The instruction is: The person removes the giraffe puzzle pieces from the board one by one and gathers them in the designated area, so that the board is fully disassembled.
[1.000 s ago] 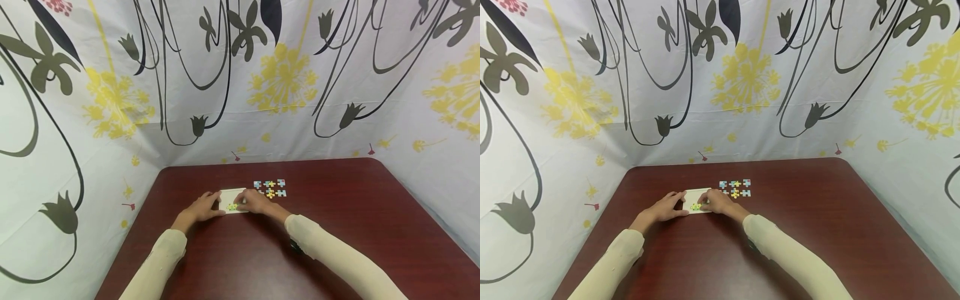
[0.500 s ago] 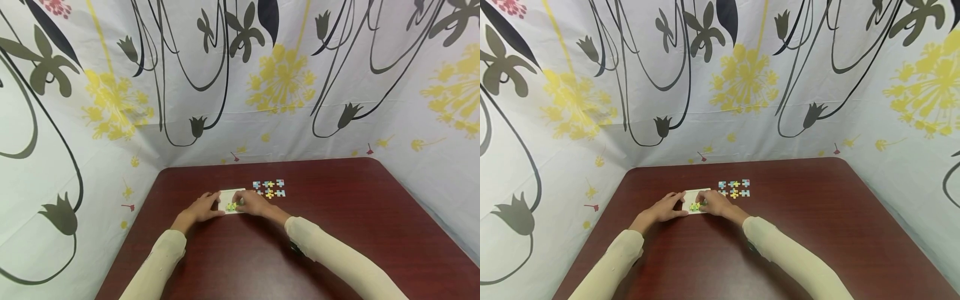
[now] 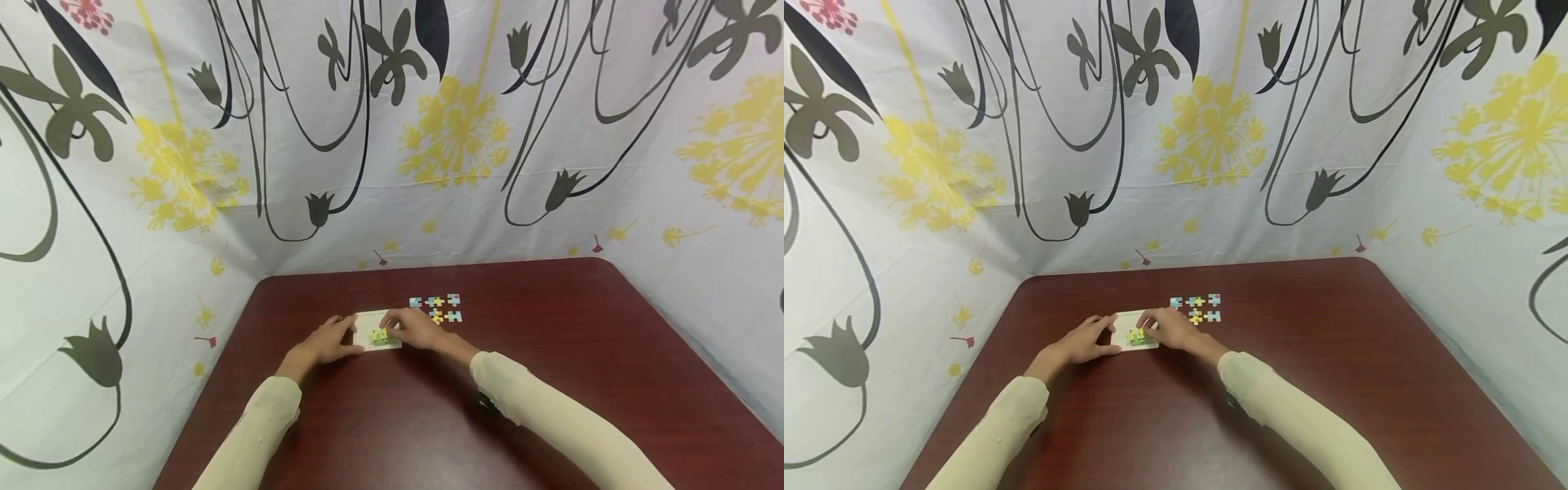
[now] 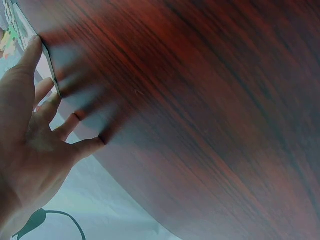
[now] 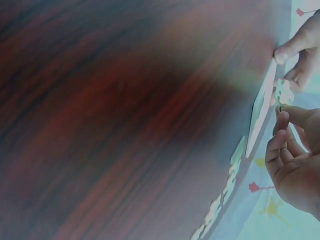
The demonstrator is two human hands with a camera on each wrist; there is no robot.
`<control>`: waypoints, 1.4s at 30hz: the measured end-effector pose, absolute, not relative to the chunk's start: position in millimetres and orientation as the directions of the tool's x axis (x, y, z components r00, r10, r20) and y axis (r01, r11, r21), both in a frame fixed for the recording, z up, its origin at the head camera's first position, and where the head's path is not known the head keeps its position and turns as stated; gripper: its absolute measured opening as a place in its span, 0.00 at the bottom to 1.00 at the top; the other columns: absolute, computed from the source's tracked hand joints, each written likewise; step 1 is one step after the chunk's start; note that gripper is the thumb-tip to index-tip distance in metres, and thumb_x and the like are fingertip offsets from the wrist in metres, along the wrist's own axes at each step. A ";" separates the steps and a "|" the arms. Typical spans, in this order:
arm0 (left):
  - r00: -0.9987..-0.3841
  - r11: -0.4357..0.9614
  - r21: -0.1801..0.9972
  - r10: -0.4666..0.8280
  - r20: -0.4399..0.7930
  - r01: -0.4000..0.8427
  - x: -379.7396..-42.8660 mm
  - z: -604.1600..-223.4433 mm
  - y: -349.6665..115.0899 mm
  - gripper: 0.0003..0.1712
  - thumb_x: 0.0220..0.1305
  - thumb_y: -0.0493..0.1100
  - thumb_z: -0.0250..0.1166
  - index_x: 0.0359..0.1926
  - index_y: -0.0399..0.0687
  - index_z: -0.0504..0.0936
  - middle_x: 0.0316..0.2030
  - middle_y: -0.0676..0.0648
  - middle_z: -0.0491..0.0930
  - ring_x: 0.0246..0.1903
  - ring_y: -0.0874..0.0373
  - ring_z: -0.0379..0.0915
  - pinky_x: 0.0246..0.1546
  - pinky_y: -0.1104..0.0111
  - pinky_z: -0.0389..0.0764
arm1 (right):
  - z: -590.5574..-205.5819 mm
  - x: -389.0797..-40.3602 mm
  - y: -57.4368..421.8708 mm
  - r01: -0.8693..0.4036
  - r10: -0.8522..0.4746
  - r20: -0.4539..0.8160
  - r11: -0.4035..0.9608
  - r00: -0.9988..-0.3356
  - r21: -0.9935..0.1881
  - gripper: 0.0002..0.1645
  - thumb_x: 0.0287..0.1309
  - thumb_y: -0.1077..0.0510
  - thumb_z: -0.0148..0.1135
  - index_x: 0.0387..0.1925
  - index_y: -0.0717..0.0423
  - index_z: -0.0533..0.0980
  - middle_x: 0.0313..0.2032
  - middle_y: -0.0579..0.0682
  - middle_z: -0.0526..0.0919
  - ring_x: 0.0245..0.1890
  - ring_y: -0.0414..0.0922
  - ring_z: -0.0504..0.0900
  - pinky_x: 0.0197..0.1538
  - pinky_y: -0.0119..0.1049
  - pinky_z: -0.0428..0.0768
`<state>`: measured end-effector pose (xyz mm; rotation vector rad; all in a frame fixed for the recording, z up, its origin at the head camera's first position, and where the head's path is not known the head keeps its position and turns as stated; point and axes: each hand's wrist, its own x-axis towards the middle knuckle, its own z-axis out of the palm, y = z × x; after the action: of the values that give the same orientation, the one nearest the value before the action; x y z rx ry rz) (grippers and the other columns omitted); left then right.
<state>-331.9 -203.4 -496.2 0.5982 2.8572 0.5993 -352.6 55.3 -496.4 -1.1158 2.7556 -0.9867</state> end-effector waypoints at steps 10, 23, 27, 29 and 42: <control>-0.901 0.828 0.426 0.429 -0.062 0.365 -330.9 -496.6 -204.1 0.41 0.68 0.58 0.72 0.74 0.47 0.68 0.62 0.46 0.75 0.75 0.37 0.57 0.66 0.40 0.68 | -487.3 -350.5 89.8 -0.601 -0.598 0.221 0.567 -0.771 -0.563 0.08 0.68 0.63 0.67 0.48 0.56 0.85 0.41 0.48 0.89 0.41 0.44 0.87 0.42 0.35 0.82; -0.904 0.831 0.430 0.422 -0.072 0.353 -329.1 -496.3 -203.2 0.33 0.67 0.58 0.72 0.66 0.49 0.73 0.68 0.40 0.70 0.75 0.37 0.57 0.65 0.39 0.68 | -491.0 -351.1 129.3 -0.576 -0.559 0.216 0.620 -0.801 -0.532 0.08 0.69 0.62 0.67 0.48 0.56 0.85 0.43 0.48 0.89 0.44 0.44 0.87 0.46 0.40 0.83; -0.903 0.830 0.432 0.423 -0.074 0.353 -329.4 -496.8 -203.0 0.35 0.67 0.59 0.72 0.67 0.49 0.73 0.67 0.40 0.71 0.75 0.37 0.57 0.65 0.40 0.68 | -491.4 -350.1 138.5 -0.578 -0.554 0.226 0.618 -0.801 -0.533 0.08 0.69 0.62 0.67 0.48 0.57 0.85 0.44 0.48 0.89 0.45 0.45 0.88 0.51 0.47 0.83; -0.904 0.829 0.436 0.422 -0.075 0.351 -329.4 -496.8 -202.9 0.35 0.67 0.58 0.72 0.68 0.48 0.72 0.68 0.40 0.70 0.74 0.37 0.58 0.65 0.39 0.68 | -491.2 -349.6 142.8 -0.582 -0.554 0.233 0.616 -0.799 -0.531 0.08 0.69 0.63 0.67 0.48 0.58 0.85 0.44 0.49 0.90 0.44 0.46 0.88 0.51 0.48 0.83; -0.897 0.818 0.438 0.439 -0.057 0.372 -329.7 -496.8 -203.9 0.34 0.68 0.57 0.72 0.66 0.48 0.72 0.68 0.38 0.69 0.74 0.35 0.58 0.65 0.37 0.67 | -499.3 -347.9 166.3 -0.562 -0.525 0.234 0.646 -0.818 -0.517 0.08 0.68 0.64 0.67 0.46 0.59 0.85 0.41 0.50 0.90 0.42 0.45 0.89 0.42 0.40 0.84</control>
<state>-329.7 -203.9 -496.8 0.6391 2.8460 0.6383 -347.9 166.3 -499.3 -0.9609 2.9064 -0.9464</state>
